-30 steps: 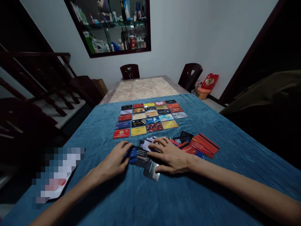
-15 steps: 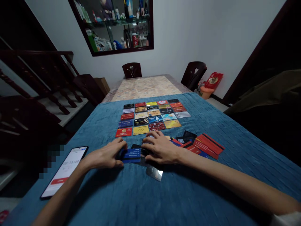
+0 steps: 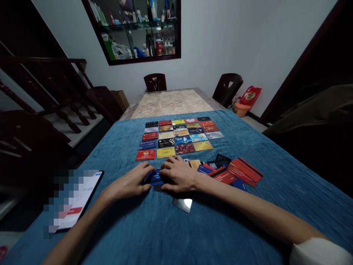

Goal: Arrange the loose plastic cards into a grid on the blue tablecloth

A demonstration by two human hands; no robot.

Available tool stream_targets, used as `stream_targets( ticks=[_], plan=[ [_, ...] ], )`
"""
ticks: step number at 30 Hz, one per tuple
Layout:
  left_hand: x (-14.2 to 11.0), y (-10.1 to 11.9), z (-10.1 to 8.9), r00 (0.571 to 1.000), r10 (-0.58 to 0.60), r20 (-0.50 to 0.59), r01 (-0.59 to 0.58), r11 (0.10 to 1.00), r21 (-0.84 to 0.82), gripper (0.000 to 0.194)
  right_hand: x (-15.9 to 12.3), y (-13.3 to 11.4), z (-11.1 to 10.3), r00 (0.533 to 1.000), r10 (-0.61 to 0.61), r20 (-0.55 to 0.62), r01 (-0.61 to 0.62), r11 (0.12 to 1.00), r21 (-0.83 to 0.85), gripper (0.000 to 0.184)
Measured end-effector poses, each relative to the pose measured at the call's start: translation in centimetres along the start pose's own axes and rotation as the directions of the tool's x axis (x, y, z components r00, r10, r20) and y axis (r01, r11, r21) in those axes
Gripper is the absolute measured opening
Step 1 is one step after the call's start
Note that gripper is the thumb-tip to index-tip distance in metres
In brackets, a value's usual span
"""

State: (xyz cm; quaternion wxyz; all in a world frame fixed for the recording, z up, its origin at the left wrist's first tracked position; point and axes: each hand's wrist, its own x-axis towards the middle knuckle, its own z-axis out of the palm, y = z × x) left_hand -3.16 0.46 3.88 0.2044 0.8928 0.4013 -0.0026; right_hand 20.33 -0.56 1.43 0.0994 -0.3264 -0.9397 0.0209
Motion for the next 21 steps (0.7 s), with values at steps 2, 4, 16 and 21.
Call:
stream_targets(
  ticks=[2, 4, 16, 21],
  plan=[
    [0.1, 0.1, 0.3, 1.000, 0.016, -0.011, -0.016, 1.000, -0.003, 0.032, -0.1, 0.3, 0.1, 1.000, 0.011, 0.005, -0.011, 1.000, 0.007, 0.046],
    [0.1, 0.3, 0.4, 0.999, 0.030, -0.024, -0.030, 1.000, 0.001, 0.031, -0.2, 0.6, 0.3, 1.000, 0.018, 0.002, -0.018, 1.000, 0.014, 0.045],
    [0.2, 0.5, 0.4, 0.991, 0.072, -0.114, -0.067, 0.997, 0.045, 0.030, -0.4, 1.5, 0.6, 0.999, -0.032, -0.024, 0.033, 0.997, 0.070, 0.042],
    [0.1, 0.6, -0.1, 0.986, 0.090, -0.140, -0.086, 0.996, 0.036, 0.026, -0.5, 1.6, 0.0, 0.998, -0.034, -0.047, 0.038, 0.994, 0.106, 0.034]
  ],
)
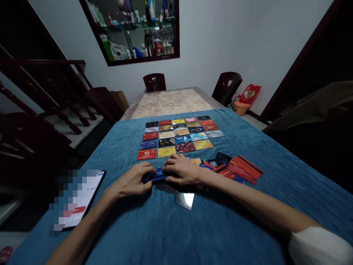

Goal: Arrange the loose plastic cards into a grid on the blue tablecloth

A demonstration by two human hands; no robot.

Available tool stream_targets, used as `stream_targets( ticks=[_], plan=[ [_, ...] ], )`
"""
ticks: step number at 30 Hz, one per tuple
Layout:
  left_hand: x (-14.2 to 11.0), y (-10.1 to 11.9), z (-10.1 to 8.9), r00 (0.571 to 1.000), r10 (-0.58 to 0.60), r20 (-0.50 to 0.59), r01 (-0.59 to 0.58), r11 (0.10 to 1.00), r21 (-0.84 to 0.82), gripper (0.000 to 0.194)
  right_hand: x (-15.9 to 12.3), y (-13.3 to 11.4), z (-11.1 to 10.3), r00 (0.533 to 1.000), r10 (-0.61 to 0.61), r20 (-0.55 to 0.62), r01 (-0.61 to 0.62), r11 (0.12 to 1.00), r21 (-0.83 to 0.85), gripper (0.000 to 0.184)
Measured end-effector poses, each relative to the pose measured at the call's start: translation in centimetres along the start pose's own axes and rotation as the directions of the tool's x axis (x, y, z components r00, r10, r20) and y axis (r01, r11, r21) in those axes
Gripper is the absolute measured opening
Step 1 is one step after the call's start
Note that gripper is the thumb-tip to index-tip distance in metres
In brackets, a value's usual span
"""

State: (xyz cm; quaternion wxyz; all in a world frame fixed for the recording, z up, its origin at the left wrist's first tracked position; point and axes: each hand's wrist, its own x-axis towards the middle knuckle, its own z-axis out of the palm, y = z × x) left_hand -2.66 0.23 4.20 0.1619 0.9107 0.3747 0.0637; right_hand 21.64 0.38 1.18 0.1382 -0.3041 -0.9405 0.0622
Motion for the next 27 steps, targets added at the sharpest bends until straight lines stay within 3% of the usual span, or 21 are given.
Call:
stream_targets(
  ticks=[7, 13, 27],
  plan=[
    [0.3, -0.8, -0.5, 0.995, 0.019, -0.099, -0.032, 0.991, -0.134, 0.023, 0.4, 0.7, 0.8, 0.997, 0.012, -0.079, -0.015, 0.999, -0.036, 0.021],
    [0.5, -1.5, 0.1, 0.972, 0.010, -0.235, -0.039, 0.992, -0.119, 0.027, 0.5, 1.2, 1.9, 0.984, 0.051, -0.173, -0.063, 0.996, -0.059, 0.020],
    [0.8, -2.3, 1.3, 0.968, 0.008, -0.250, -0.027, 0.997, -0.074, 0.028, 0.3, 1.4, 2.4, 0.975, 0.085, -0.203, -0.093, 0.995, -0.029, 0.038]
  ],
)
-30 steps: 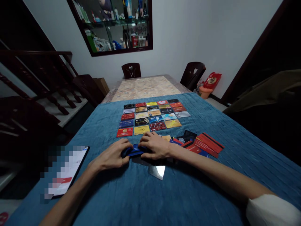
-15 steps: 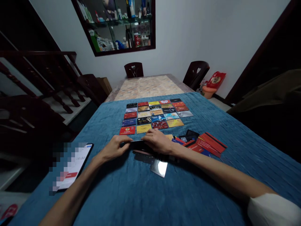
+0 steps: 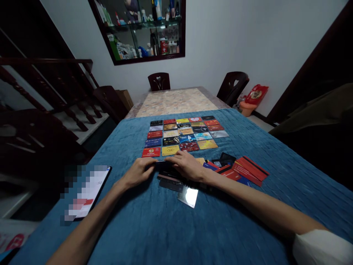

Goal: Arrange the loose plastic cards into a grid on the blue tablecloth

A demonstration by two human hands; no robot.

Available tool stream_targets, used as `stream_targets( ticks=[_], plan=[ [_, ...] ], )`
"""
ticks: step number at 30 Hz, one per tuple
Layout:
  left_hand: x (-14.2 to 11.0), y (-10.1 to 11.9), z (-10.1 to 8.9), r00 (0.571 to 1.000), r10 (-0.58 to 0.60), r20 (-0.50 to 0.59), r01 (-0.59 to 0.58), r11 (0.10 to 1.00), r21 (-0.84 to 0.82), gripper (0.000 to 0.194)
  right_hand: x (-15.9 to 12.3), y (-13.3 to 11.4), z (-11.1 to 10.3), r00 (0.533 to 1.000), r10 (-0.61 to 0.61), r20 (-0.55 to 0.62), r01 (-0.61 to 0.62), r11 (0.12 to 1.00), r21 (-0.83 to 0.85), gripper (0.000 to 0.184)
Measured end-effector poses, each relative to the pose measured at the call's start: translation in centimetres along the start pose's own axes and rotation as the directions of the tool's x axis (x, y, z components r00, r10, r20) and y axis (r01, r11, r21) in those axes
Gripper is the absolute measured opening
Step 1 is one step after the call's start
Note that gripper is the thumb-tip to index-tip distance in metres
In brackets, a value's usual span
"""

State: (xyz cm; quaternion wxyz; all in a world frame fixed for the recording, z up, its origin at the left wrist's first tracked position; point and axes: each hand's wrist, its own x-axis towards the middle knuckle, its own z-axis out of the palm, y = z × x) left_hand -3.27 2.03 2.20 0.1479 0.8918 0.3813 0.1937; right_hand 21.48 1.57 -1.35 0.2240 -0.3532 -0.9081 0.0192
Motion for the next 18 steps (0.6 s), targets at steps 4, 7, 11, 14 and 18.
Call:
stream_targets(
  ticks=[4, 7, 11, 14, 18],
  plan=[
    [0.0, -0.2, 0.8, 0.997, 0.035, -0.066, -0.037, 0.999, -0.027, 0.033, 0.0, 0.2, 0.3, 1.000, -0.003, -0.016, 0.003, 1.000, -0.004, 0.039],
    [0.0, -0.5, 1.6, 0.993, 0.038, -0.116, -0.043, 0.998, -0.047, 0.036, 0.0, 0.2, 0.3, 1.000, 0.006, -0.012, -0.006, 1.000, -0.030, 0.040],
    [0.0, -0.6, 2.0, 0.987, -0.002, -0.162, -0.008, 0.998, -0.061, 0.034, 0.0, 0.0, 0.2, 0.999, 0.018, -0.026, -0.019, 0.998, -0.060, 0.044],
    [0.0, -0.5, 1.9, 0.983, -0.026, -0.184, 0.016, 0.998, -0.060, 0.034, 0.1, -0.3, 0.1, 0.998, 0.031, -0.048, -0.035, 0.994, -0.100, 0.047],
    [0.0, -0.6, 1.8, 0.973, -0.039, -0.226, 0.025, 0.998, -0.062, 0.032, 0.2, -0.7, -0.2, 0.996, 0.041, -0.083, -0.056, 0.982, -0.181, 0.049]
  ],
)
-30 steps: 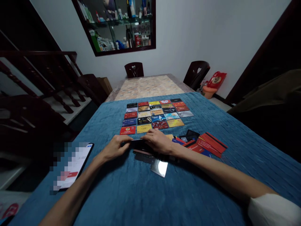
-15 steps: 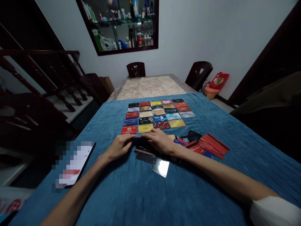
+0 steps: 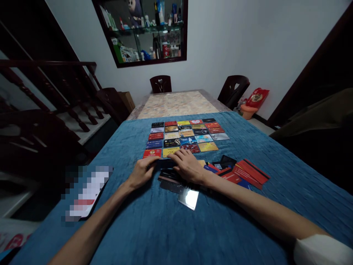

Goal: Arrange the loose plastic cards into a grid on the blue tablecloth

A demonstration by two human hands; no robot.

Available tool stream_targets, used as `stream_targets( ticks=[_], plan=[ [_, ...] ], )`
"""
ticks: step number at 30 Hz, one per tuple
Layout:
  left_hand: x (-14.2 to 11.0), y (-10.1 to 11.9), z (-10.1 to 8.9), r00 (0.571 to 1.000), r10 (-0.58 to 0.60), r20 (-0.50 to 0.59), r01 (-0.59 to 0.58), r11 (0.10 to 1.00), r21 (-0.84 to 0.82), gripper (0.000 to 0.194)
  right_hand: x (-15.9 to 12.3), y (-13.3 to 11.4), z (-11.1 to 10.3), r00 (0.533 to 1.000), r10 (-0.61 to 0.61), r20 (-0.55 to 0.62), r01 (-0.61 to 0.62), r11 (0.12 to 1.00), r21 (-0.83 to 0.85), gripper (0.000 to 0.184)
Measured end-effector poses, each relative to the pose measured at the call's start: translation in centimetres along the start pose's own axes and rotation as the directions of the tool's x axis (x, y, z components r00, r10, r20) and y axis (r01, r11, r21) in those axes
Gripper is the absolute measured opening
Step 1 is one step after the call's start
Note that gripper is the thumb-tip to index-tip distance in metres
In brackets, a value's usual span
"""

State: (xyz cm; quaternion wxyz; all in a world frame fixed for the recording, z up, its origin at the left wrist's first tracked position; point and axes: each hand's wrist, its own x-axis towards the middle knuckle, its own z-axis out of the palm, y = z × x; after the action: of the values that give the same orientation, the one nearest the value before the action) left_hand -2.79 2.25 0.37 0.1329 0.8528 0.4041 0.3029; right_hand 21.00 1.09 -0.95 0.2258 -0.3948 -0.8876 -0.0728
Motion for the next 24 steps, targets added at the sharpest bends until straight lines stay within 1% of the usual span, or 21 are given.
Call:
stream_targets(
  ticks=[4, 7, 10, 14, 20, 24],
  plan=[
    [-0.1, -0.4, 0.2, 1.000, -0.008, -0.026, 0.008, 1.000, 0.010, 0.031, -0.1, -0.1, -0.2, 0.999, -0.027, -0.033, 0.025, 0.998, -0.058, 0.046],
    [-0.1, -0.7, 0.2, 0.999, -0.002, -0.036, 0.002, 1.000, 0.010, 0.032, -0.2, 0.0, -0.2, 0.998, -0.042, -0.044, 0.039, 0.997, -0.070, 0.041],
    [-0.1, -0.8, 0.2, 0.999, -0.003, -0.038, 0.003, 1.000, -0.002, 0.033, -0.2, 0.0, -0.2, 0.997, -0.058, -0.057, 0.053, 0.995, -0.086, 0.037],
    [0.0, -0.7, 0.2, 1.000, 0.006, -0.030, -0.007, 0.999, -0.032, 0.033, -0.3, -0.1, -0.1, 0.990, -0.081, -0.112, 0.066, 0.989, -0.130, 0.034],
    [-0.1, -0.9, 0.4, 0.998, -0.001, -0.055, -0.001, 0.999, -0.046, 0.032, -0.3, 0.0, 0.1, 0.982, -0.107, -0.154, 0.087, 0.988, -0.128, 0.041],
    [0.0, -1.3, 0.5, 0.995, 0.018, -0.094, -0.022, 0.999, -0.045, 0.033, -0.4, 0.2, 0.2, 0.966, -0.153, -0.208, 0.122, 0.981, -0.154, 0.040]
  ],
)
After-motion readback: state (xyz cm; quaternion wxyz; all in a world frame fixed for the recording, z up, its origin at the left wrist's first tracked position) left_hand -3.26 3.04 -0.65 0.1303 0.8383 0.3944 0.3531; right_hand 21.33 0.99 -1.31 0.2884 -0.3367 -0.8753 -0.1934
